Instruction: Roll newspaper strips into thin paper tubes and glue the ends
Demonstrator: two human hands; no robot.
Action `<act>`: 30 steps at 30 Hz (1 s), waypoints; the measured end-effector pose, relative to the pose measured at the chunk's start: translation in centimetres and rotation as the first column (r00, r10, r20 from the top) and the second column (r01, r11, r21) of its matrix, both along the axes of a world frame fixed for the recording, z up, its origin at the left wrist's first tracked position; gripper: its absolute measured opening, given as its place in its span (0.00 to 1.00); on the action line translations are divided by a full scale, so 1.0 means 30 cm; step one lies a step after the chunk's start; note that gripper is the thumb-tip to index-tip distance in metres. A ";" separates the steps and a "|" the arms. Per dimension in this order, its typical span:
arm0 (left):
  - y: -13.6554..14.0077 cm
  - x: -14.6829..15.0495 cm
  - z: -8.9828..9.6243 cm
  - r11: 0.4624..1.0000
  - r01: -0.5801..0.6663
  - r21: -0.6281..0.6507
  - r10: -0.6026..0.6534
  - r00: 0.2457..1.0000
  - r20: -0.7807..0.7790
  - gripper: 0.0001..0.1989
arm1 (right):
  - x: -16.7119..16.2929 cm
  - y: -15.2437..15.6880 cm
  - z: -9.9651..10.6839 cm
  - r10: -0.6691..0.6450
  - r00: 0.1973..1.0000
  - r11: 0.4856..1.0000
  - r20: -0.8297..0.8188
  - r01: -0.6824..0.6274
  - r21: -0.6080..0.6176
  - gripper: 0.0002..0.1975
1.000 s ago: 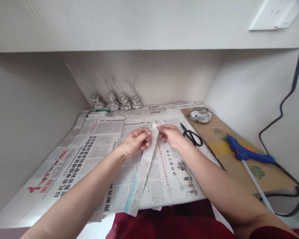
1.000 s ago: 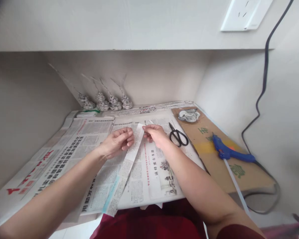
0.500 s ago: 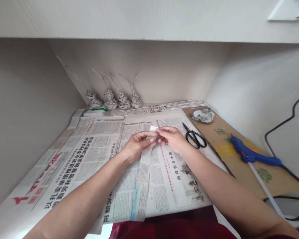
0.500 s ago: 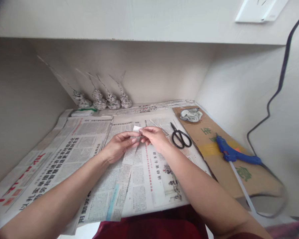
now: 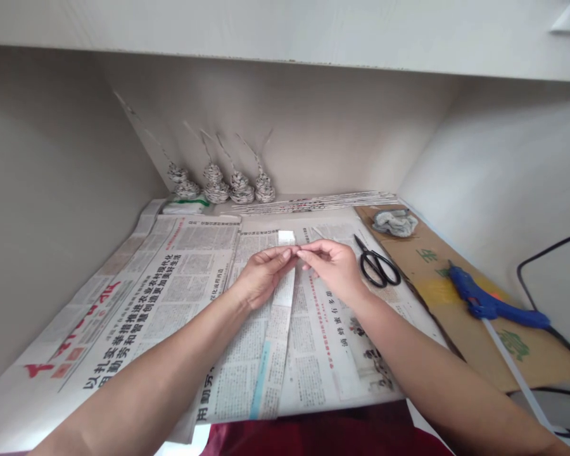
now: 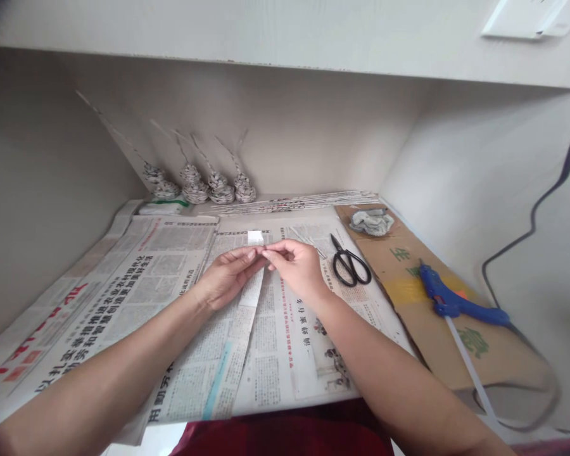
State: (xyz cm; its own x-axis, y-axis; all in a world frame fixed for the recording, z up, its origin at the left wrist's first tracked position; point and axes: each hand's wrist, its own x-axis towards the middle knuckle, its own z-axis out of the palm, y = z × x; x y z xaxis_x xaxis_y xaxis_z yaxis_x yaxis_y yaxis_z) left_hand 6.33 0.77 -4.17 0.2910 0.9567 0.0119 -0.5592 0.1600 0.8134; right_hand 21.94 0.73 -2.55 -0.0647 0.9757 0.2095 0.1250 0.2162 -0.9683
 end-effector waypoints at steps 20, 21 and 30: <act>-0.014 -0.008 -0.002 0.943 -0.001 0.332 0.208 0.782 -0.587 0.13 | 0.040 0.023 -0.019 0.018 0.900 0.999 0.435 -0.003 -0.035 0.05; -0.016 -0.007 0.000 0.936 0.009 0.351 0.222 0.760 -0.611 0.13 | 0.041 0.024 -0.021 0.016 0.880 1.000 0.474 -0.012 -0.012 0.05; -0.022 0.003 0.002 0.989 -0.074 0.131 0.123 0.897 -0.424 0.12 | 0.078 0.064 -0.039 -0.183 0.756 0.960 0.629 -0.001 0.281 0.04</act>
